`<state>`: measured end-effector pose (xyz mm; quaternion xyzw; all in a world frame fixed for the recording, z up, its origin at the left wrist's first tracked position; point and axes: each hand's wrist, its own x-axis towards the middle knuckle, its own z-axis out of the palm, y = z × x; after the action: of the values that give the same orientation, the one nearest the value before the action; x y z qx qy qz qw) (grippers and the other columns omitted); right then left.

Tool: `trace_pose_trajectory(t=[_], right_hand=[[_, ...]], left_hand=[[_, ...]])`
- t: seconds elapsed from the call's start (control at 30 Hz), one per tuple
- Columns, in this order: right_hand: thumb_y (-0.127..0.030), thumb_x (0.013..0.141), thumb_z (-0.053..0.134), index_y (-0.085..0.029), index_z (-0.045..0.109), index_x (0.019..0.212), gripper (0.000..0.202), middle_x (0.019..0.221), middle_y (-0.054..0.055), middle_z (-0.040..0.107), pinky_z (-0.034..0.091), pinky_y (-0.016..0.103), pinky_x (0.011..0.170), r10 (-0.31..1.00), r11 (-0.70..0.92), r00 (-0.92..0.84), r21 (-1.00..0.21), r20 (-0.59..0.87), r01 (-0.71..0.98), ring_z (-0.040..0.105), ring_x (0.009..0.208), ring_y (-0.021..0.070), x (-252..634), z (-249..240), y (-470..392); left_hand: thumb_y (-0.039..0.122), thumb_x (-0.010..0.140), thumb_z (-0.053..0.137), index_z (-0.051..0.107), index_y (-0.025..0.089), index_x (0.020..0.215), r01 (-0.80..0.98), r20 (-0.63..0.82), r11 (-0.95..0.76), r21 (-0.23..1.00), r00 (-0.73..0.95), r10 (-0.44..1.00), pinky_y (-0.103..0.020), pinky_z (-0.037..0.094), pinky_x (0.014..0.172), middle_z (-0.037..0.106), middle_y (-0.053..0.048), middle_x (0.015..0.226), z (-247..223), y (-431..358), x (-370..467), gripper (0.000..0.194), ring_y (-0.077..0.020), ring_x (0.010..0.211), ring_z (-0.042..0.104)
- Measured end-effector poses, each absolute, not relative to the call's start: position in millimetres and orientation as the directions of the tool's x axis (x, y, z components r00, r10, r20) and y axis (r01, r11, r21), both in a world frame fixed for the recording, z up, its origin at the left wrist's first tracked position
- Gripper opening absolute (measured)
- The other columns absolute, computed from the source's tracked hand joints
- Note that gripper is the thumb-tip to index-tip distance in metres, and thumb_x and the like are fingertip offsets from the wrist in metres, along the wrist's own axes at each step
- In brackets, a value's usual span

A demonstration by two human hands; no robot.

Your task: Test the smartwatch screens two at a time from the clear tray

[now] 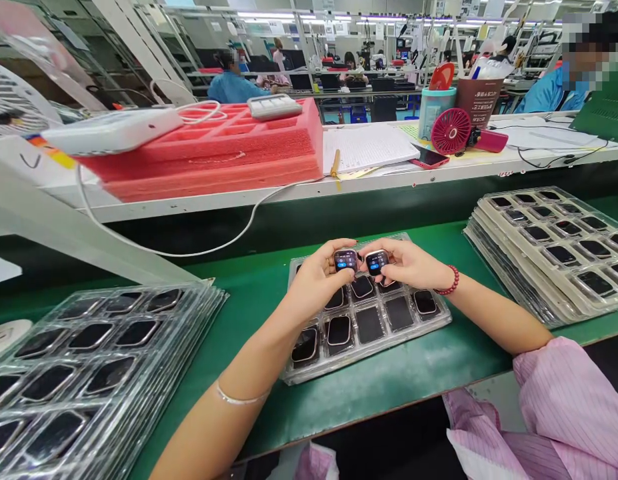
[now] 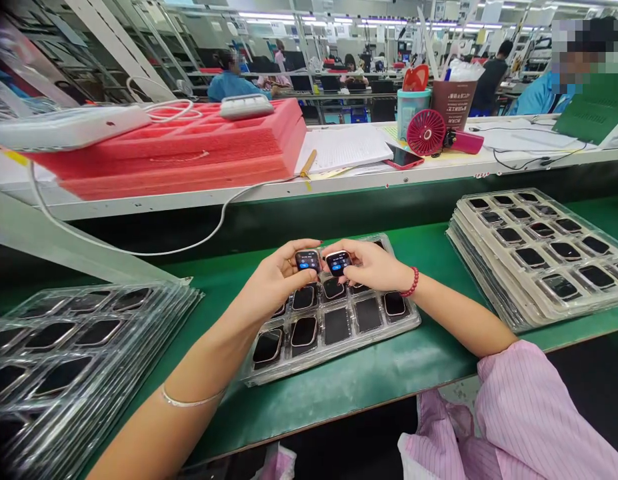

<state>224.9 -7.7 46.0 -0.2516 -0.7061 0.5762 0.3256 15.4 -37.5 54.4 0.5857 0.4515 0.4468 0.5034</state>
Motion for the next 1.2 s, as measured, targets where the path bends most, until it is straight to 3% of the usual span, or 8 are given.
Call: trace_pose_trajectory(t=[0.07,0.17,0.3,0.43,0.53,0.77,0.93,1.2], right_hand=[[-0.022,0.088,0.058,-0.014,0.063,0.113,0.026,0.100,0.006,0.071,0.056,0.018,0.057,0.746,0.167,-0.652,-0.986,0.137,-0.016,0.067,0.070,0.0101,225,46,-7],[-0.036,0.096,0.053,-0.013,0.064,0.111,0.030,0.097,0.008,0.071,0.056,0.018,0.055,0.750,0.131,-0.649,-0.990,0.128,-0.043,0.066,0.067,0.0098,226,46,-6],[-0.018,0.081,0.069,-0.017,0.058,0.122,0.043,0.101,0.004,0.069,0.058,0.019,0.059,0.752,0.178,-0.634,-0.982,0.180,-0.067,0.065,0.072,0.0098,225,46,-6],[-0.024,0.088,0.061,-0.014,0.061,0.115,0.028,0.094,0.005,0.070,0.054,0.017,0.050,0.753,0.148,-0.641,-0.987,0.150,-0.057,0.064,0.061,0.0085,225,47,-5],[-0.036,0.096,0.052,-0.013,0.061,0.111,0.029,0.092,0.007,0.070,0.054,0.018,0.049,0.764,0.118,-0.629,-0.989,0.146,-0.086,0.066,0.060,0.0099,226,47,-4],[-0.008,0.076,0.059,-0.016,0.055,0.119,0.044,0.100,0.004,0.069,0.056,0.019,0.060,0.774,0.233,-0.594,-0.971,0.219,-0.055,0.067,0.070,0.0096,224,46,-6],[-0.015,0.083,0.060,-0.015,0.058,0.114,0.030,0.099,0.004,0.070,0.059,0.023,0.069,0.773,0.253,-0.577,-0.962,0.263,-0.101,0.066,0.072,0.0096,224,49,-6],[-0.022,0.090,0.057,-0.014,0.062,0.108,0.021,0.091,0.004,0.071,0.052,0.018,0.053,0.785,0.200,-0.594,-0.979,0.176,-0.025,0.064,0.060,0.0078,224,49,-9]], left_hand=[[0.037,0.076,0.074,0.065,0.015,0.111,0.082,0.049,-0.065,0.995,0.184,0.982,-0.024,0.045,0.058,0.071,-0.004,0.084,54,-38,15,0.042,-0.0150,0.068,0.065],[0.053,0.083,0.064,0.068,0.013,0.109,0.066,0.015,-0.027,0.997,0.166,0.986,-0.023,0.039,0.048,0.071,-0.006,0.081,53,-37,14,0.048,-0.0147,0.060,0.063],[0.035,0.070,0.080,0.055,0.017,0.134,0.073,0.041,-0.057,0.996,0.210,0.977,-0.022,0.045,0.055,0.072,-0.003,0.085,56,-38,12,0.071,-0.0166,0.070,0.066],[0.044,0.079,0.070,0.067,0.013,0.114,0.099,0.046,-0.070,0.993,0.225,0.973,-0.023,0.044,0.052,0.073,-0.008,0.091,57,-40,12,0.047,-0.0166,0.068,0.066],[0.049,0.083,0.065,0.067,0.013,0.113,0.085,0.047,-0.068,0.994,0.224,0.973,-0.024,0.045,0.053,0.073,-0.010,0.095,58,-40,13,0.047,-0.0181,0.070,0.066],[0.024,0.069,0.071,0.062,0.015,0.118,0.140,0.068,-0.099,0.985,0.212,0.975,-0.027,0.052,0.066,0.073,-0.006,0.098,62,-42,15,0.050,-0.0179,0.077,0.068],[0.032,0.074,0.070,0.064,0.014,0.115,0.158,0.087,-0.117,0.980,0.183,0.979,-0.024,0.046,0.056,0.074,-0.007,0.094,64,-43,14,0.045,-0.0180,0.072,0.069],[0.036,0.078,0.067,0.067,0.014,0.100,0.148,0.075,-0.103,0.984,0.187,0.980,-0.022,0.042,0.049,0.074,-0.006,0.084,63,-43,14,0.031,-0.0160,0.062,0.067]])
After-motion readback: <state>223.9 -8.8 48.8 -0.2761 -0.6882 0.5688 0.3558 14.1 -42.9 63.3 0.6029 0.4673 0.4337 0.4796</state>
